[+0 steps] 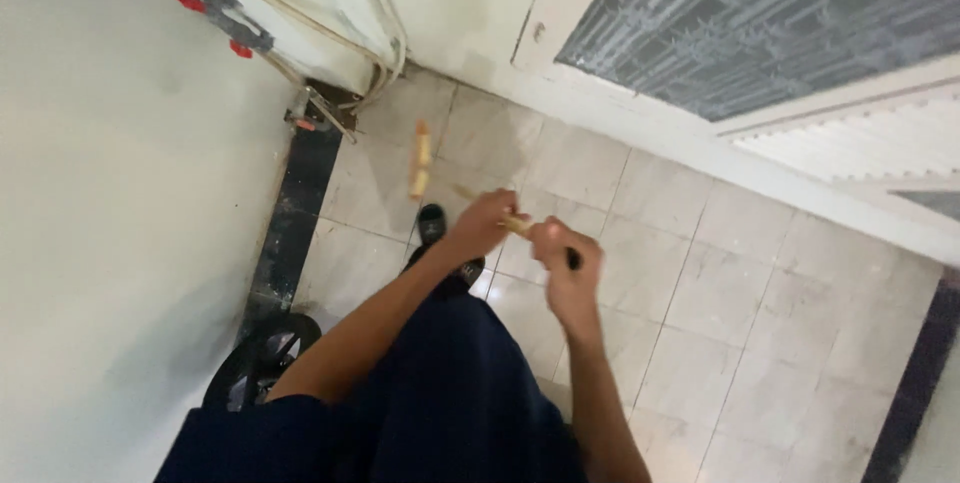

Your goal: Sweeping a tiled floor in a garage area around parked motorcycles using a small broom.

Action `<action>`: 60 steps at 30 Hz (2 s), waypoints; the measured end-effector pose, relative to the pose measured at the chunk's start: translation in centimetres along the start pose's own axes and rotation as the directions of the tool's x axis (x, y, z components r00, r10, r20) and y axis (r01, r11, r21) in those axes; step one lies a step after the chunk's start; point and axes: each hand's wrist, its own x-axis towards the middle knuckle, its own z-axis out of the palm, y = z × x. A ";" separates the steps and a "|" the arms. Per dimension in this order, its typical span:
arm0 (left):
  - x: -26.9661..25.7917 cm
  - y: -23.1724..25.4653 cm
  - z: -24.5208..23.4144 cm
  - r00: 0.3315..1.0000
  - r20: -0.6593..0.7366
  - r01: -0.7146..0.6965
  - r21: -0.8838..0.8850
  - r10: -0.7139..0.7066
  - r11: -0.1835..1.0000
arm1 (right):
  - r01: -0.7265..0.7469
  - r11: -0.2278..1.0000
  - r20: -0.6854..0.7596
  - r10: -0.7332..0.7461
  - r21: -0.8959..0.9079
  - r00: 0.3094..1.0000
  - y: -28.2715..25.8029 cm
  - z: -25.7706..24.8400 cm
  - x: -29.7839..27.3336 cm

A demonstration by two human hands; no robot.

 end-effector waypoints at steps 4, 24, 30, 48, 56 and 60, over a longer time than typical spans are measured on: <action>-0.4 -9.1 -5.2 0.994 -0.063 0.094 0.072 -0.089 0.993 | 0.012 0.989 0.071 -0.022 0.144 0.997 6.8 5.8 2.6; 17.3 -8.8 12.1 0.872 0.488 0.193 -0.282 -0.033 0.940 | -0.307 0.895 -0.319 0.202 -0.324 0.926 7.2 0.8 12.9; 19.3 1.2 -0.3 0.761 0.644 0.127 -0.019 -0.085 0.992 | -0.038 0.950 -0.116 0.001 -0.311 0.993 -0.3 2.1 15.8; 14.3 -14.0 6.3 0.988 0.128 0.090 -0.058 -0.082 0.994 | -0.033 0.977 -0.026 0.028 -0.212 0.999 8.1 5.0 15.6; 12.7 -15.4 16.5 0.998 0.017 -0.037 -0.672 0.065 0.740 | 0.146 0.906 0.283 -0.030 -0.397 0.959 6.1 5.3 15.8; 15.1 -9.8 10.2 0.980 0.189 0.138 -0.421 -0.062 0.897 | 0.042 0.928 0.327 0.088 -0.371 0.941 2.8 3.5 17.2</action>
